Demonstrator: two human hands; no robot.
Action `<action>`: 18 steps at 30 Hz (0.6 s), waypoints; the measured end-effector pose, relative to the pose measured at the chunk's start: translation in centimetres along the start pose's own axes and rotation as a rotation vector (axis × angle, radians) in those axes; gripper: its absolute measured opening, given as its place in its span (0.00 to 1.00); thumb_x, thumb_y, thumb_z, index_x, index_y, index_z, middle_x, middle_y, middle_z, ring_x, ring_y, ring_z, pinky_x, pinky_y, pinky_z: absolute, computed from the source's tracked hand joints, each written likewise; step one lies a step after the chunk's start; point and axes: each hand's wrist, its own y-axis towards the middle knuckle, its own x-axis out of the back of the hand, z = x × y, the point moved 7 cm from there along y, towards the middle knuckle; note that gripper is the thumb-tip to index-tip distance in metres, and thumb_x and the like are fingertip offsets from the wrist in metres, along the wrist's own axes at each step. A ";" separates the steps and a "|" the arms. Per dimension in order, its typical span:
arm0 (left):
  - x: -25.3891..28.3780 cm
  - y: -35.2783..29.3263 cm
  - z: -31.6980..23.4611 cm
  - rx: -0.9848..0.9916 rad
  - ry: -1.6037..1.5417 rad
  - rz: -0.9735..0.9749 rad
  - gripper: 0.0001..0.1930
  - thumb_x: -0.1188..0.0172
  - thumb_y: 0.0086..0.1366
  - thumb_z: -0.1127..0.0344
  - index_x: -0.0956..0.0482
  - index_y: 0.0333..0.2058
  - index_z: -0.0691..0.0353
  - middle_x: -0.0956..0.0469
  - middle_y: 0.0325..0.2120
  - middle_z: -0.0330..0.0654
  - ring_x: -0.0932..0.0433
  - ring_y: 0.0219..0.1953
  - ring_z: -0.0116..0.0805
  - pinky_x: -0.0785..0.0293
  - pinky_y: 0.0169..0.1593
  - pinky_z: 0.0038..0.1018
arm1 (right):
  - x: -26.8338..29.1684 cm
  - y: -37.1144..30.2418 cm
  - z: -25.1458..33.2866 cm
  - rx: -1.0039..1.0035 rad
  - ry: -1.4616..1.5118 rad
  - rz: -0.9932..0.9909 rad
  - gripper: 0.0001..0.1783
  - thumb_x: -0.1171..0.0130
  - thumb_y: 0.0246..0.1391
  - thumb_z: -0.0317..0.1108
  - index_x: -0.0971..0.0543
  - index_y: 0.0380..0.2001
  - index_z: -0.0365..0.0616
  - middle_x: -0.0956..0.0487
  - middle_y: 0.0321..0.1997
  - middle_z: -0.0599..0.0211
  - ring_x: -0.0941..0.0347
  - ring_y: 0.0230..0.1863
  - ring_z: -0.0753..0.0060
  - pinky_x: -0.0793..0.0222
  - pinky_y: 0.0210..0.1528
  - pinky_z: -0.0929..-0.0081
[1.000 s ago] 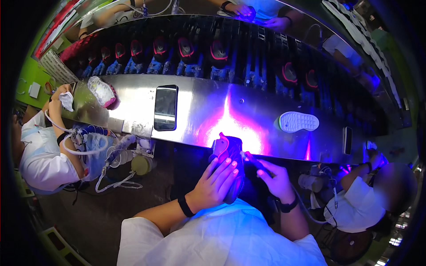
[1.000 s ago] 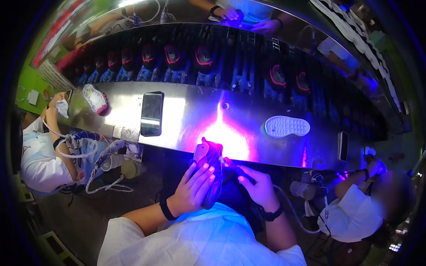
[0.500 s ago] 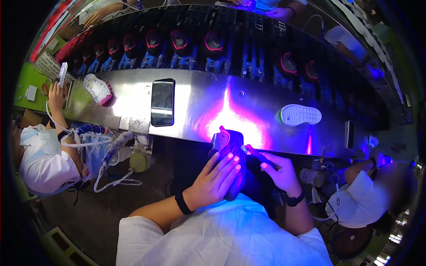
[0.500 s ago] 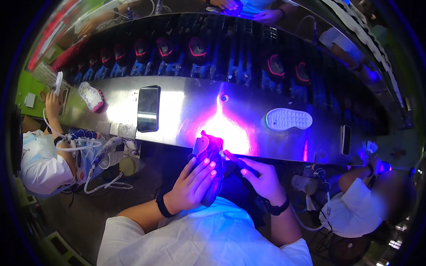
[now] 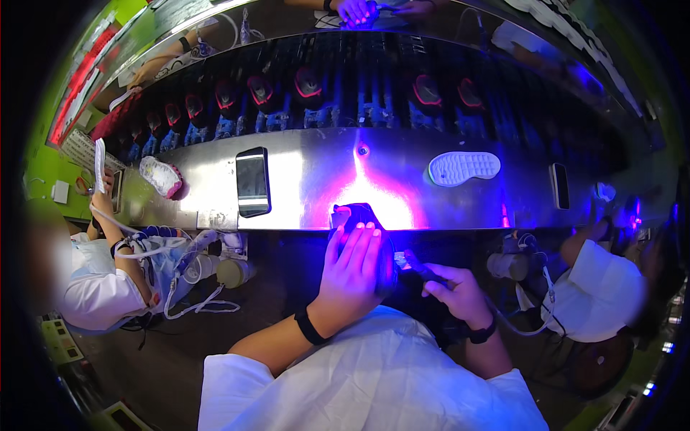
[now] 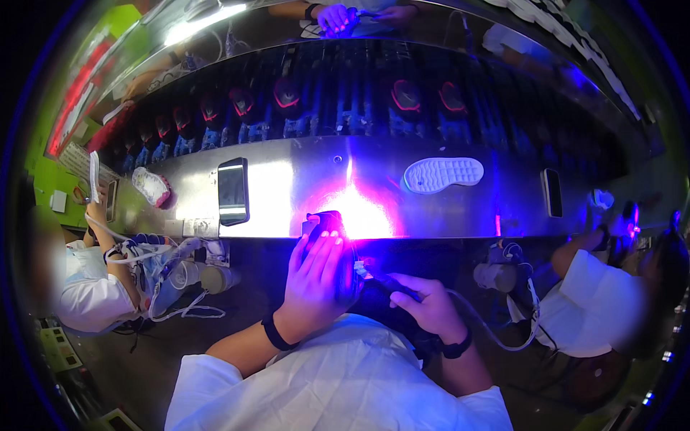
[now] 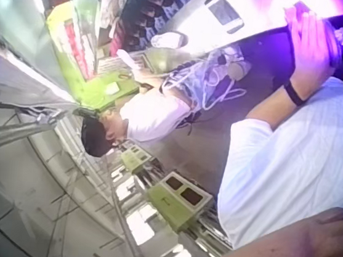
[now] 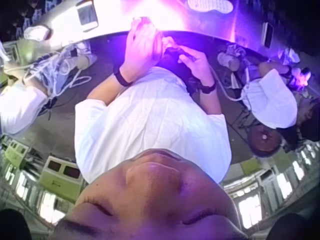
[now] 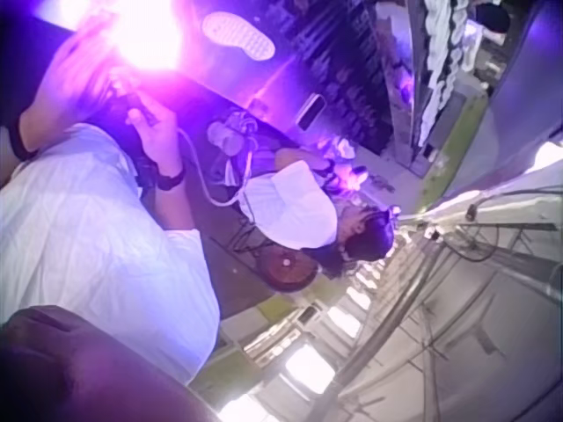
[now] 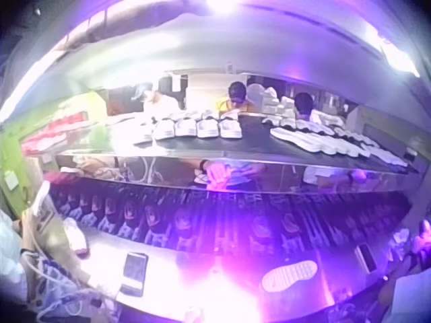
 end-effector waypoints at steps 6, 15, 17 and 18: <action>-0.3 3.1 -2.0 0.017 0.080 -0.009 0.37 0.29 0.53 0.56 0.27 0.58 0.71 0.21 0.53 0.58 0.22 0.60 0.52 0.42 0.72 0.55 | 0.8 -3.3 -1.2 -0.049 0.088 -0.074 0.23 0.37 0.65 0.29 0.23 0.62 0.37 0.17 0.37 0.71 0.22 0.37 0.80 0.26 0.45 0.77; -1.9 7.4 -1.9 0.015 0.073 -0.060 0.37 0.28 0.51 0.53 0.25 0.53 0.75 0.18 0.48 0.57 0.18 0.54 0.52 0.42 0.72 0.54 | 3.6 -2.8 2.6 0.300 -0.310 -0.425 0.22 0.33 0.59 0.29 0.19 0.57 0.40 0.18 0.32 0.65 0.21 0.32 0.75 0.27 0.40 0.78; -2.1 8.2 -1.4 0.003 0.054 -0.078 0.36 0.26 0.50 0.53 0.23 0.52 0.75 0.17 0.47 0.57 0.17 0.53 0.52 0.42 0.72 0.54 | 4.4 -2.2 5.2 0.277 -0.592 -0.446 0.23 0.31 0.56 0.29 0.18 0.56 0.44 0.21 0.29 0.61 0.24 0.28 0.67 0.30 0.34 0.74; -2.2 8.5 -0.9 0.012 0.010 -0.079 0.36 0.25 0.48 0.54 0.22 0.51 0.74 0.17 0.46 0.57 0.17 0.52 0.51 0.42 0.72 0.54 | 4.8 -1.7 5.9 0.275 -0.601 -0.444 0.23 0.31 0.56 0.29 0.18 0.56 0.44 0.21 0.29 0.61 0.24 0.28 0.67 0.30 0.34 0.74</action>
